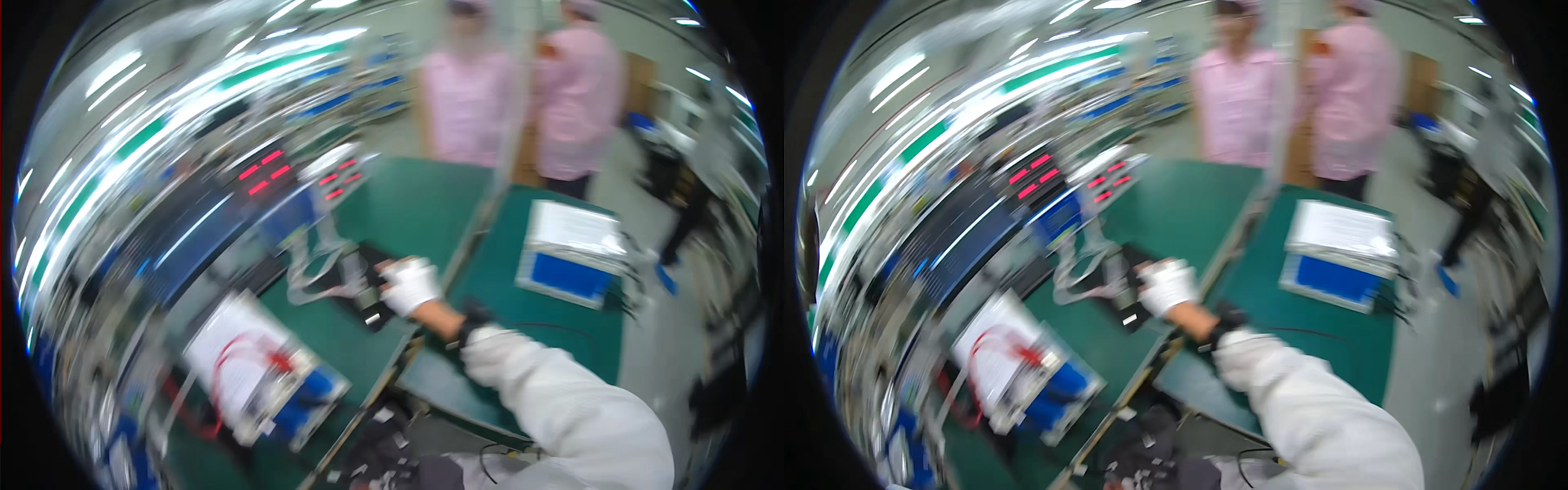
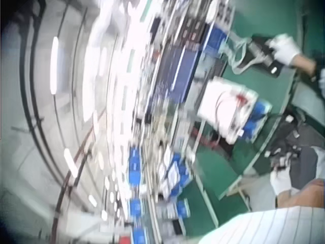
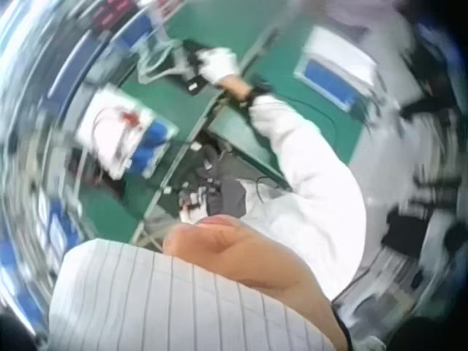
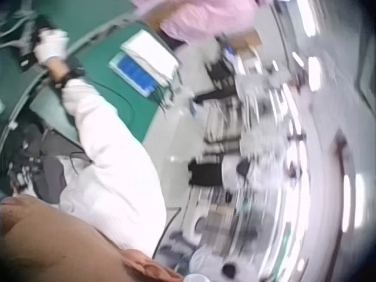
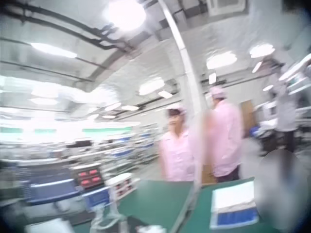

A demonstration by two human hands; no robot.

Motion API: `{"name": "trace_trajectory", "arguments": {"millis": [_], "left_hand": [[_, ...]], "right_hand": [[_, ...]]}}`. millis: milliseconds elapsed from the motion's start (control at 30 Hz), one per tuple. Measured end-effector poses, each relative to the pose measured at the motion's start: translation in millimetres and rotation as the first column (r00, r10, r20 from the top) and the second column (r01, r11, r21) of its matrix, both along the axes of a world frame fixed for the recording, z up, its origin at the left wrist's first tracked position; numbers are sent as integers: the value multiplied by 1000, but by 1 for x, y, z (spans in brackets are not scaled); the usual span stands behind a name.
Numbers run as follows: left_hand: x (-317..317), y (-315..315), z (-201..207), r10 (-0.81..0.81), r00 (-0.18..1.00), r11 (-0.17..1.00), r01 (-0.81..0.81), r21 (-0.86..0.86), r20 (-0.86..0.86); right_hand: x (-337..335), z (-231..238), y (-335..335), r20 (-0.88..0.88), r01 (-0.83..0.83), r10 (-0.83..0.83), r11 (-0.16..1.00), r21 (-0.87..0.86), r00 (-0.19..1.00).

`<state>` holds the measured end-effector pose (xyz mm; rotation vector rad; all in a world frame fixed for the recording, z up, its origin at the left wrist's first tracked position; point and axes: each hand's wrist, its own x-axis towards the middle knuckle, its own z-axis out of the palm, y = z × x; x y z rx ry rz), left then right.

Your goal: Connecting electrical cables and probes to battery packs to perform quality control testing and logging data on a clipboard.

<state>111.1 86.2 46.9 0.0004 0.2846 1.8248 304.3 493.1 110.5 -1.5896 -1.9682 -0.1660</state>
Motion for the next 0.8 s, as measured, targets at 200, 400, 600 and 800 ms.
{"name": "trace_trajectory", "arguments": {"millis": [200,400,600,800], "left_hand": [[7,2,-8,113,985,874,-160,-458,-127],[5,-10,-19,109,989,893,-144,-426,-104],[11,-3,-6,98,978,858,-177,-483,-185],[6,-6,-19,103,981,865,-169,-472,-164]], "right_hand": [[35,-8,-7,-120,122,-118,992,24,986],[10,-8,-9,-133,67,-69,998,-17,989],[18,-8,-9,-152,75,-77,997,-18,985],[14,-7,-9,-158,73,-74,997,-8,985]]}}
